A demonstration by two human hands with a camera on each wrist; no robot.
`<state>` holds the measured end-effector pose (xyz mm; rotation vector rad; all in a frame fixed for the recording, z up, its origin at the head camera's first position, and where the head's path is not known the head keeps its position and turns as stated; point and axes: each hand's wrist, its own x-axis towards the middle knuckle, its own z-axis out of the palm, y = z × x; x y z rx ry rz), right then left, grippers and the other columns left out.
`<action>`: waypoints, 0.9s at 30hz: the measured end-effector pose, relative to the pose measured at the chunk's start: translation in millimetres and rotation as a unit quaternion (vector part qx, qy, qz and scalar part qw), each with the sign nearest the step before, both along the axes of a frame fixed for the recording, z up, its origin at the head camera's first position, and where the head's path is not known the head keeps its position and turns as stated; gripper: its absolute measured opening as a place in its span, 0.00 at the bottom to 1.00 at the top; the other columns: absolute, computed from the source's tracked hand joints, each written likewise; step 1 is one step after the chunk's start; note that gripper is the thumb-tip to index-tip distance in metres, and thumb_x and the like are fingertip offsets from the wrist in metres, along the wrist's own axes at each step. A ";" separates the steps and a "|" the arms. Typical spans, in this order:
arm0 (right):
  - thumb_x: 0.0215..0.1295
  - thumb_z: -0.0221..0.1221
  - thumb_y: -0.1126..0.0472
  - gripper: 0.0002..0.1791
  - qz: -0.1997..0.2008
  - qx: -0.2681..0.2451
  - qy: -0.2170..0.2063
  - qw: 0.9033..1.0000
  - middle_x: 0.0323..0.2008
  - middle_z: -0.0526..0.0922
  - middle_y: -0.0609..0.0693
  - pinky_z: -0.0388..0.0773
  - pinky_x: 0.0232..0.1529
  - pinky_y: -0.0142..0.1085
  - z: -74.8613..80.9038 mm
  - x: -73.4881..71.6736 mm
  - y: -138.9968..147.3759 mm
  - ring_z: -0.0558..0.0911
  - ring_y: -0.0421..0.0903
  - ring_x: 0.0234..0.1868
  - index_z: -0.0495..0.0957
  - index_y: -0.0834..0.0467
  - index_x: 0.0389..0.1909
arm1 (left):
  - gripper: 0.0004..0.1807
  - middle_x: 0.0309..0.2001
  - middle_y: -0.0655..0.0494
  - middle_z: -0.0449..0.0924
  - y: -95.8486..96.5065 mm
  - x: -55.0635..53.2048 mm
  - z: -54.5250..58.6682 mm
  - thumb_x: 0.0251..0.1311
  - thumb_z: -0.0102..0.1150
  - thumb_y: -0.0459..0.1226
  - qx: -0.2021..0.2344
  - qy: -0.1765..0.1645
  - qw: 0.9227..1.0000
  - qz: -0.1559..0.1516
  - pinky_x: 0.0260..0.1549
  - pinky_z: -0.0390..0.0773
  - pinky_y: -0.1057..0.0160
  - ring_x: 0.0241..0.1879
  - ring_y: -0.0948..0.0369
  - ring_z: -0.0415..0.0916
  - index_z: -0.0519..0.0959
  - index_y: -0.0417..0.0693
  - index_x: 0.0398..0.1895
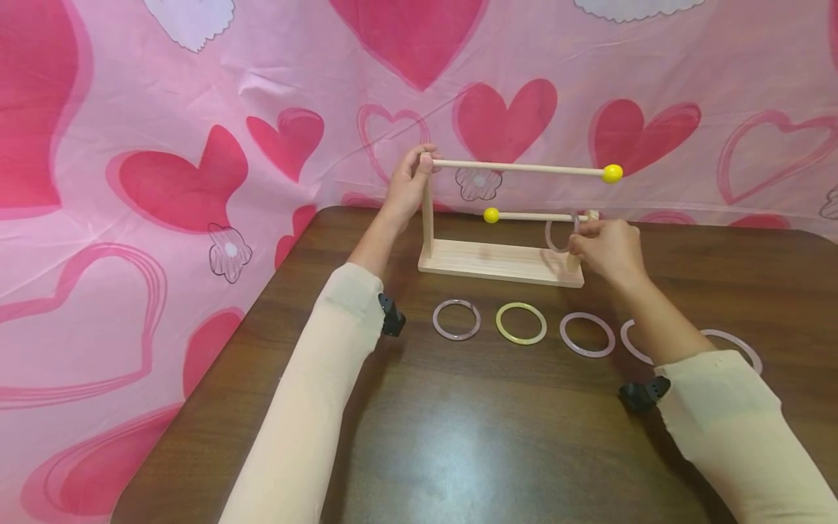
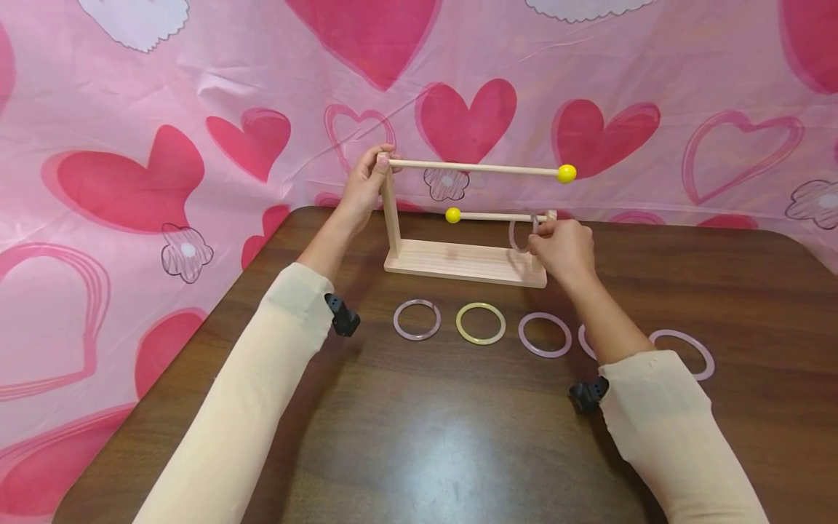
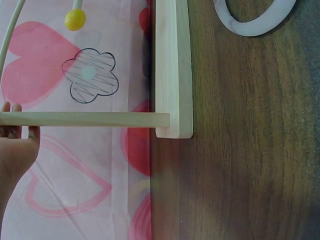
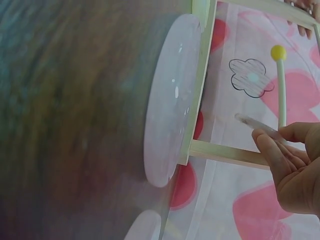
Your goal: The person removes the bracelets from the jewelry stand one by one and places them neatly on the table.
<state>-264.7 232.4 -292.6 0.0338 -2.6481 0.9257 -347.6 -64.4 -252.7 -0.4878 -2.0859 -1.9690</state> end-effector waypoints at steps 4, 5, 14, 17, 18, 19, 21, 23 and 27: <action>0.58 0.56 0.60 0.14 0.002 -0.008 -0.007 1.000 0.25 0.84 0.54 0.68 0.15 0.27 1.3 0.3 -2.0 0.74 0.27 0.15 0.82 0.66 0.38 | 0.20 0.55 0.46 0.73 -0.1 0.1 -0.3 0.68 0.42 0.40 -0.002 0.005 1.000 -0.003 0.53 0.66 0.67 0.53 0.56 0.72 0.67 0.40 0.59; 0.59 0.56 0.60 0.14 0.005 -0.010 -0.009 1.000 0.25 0.84 0.55 0.68 0.15 0.26 1.8 0.4 -2.5 0.74 0.28 0.16 0.82 0.67 0.38 | 0.20 0.55 0.46 0.73 -0.2 0.1 -0.3 0.68 0.42 0.40 -0.002 0.007 1.000 -0.004 0.53 0.65 0.67 0.54 0.56 0.72 0.67 0.40 0.59; 0.59 0.56 0.63 0.14 0.023 -0.038 -0.017 0.999 0.25 0.84 0.57 0.70 0.15 0.24 3.8 0.5 -7.8 0.79 0.32 0.17 0.80 0.71 0.38 | 0.20 0.55 0.45 0.73 -0.8 0.0 -0.5 0.69 0.42 0.40 -0.005 0.010 1.000 -0.004 0.54 0.65 0.67 0.54 0.55 0.71 0.67 0.40 0.59; 0.59 0.56 0.64 0.15 0.029 -0.046 -0.019 0.998 0.26 0.84 0.59 0.71 0.16 0.23 3.7 0.0 -8.4 0.78 0.30 0.17 0.80 0.72 0.39 | 0.20 0.55 0.46 0.73 -0.5 0.1 -0.5 0.68 0.42 0.40 -0.005 0.009 1.000 0.000 0.53 0.66 0.67 0.54 0.56 0.72 0.67 0.40 0.59; 0.59 0.56 0.64 0.15 0.032 -0.048 -0.020 0.998 0.26 0.84 0.59 0.71 0.17 0.23 3.6 -0.3 -8.5 0.78 0.29 0.16 0.79 0.73 0.39 | 0.19 0.55 0.46 0.73 -0.4 0.0 -0.5 0.68 0.42 0.40 -0.004 0.006 1.000 0.001 0.53 0.66 0.67 0.53 0.56 0.72 0.68 0.41 0.58; 0.59 0.56 0.64 0.15 0.034 -0.049 -0.021 0.998 0.26 0.84 0.60 0.72 0.17 0.22 3.5 -0.5 -8.8 0.77 0.28 0.16 0.79 0.73 0.40 | 0.19 0.55 0.46 0.74 -0.3 0.1 -0.4 0.68 0.42 0.40 -0.004 0.006 1.000 0.002 0.52 0.66 0.67 0.53 0.56 0.72 0.68 0.41 0.58; 0.59 0.56 0.64 0.15 0.038 -0.054 -0.021 0.998 0.27 0.84 0.61 0.72 0.18 0.22 3.6 -0.6 -9.2 0.77 0.27 0.16 0.79 0.74 0.40 | 0.19 0.54 0.46 0.74 -0.3 0.1 -0.6 0.68 0.43 0.40 -0.004 0.006 1.000 0.003 0.52 0.66 0.67 0.53 0.56 0.73 0.68 0.41 0.58; 0.59 0.56 0.65 0.14 0.039 -0.056 -0.018 0.998 0.27 0.83 0.61 0.72 0.18 0.21 3.9 -0.9 -9.8 0.76 0.26 0.15 0.79 0.74 0.40 | 0.19 0.55 0.46 0.74 -0.5 0.3 -0.6 0.68 0.43 0.40 -0.004 0.005 1.000 0.003 0.52 0.66 0.67 0.53 0.56 0.72 0.68 0.41 0.58; 0.59 0.56 0.66 0.14 0.048 -0.051 -0.011 0.998 0.27 0.83 0.62 0.72 0.18 0.21 4.6 -1.5 -11.8 0.73 0.23 0.14 0.79 0.74 0.39 | 0.19 0.55 0.46 0.73 -1.1 0.4 -0.6 0.68 0.43 0.40 -0.007 0.003 1.000 0.002 0.53 0.65 0.66 0.53 0.57 0.72 0.67 0.42 0.59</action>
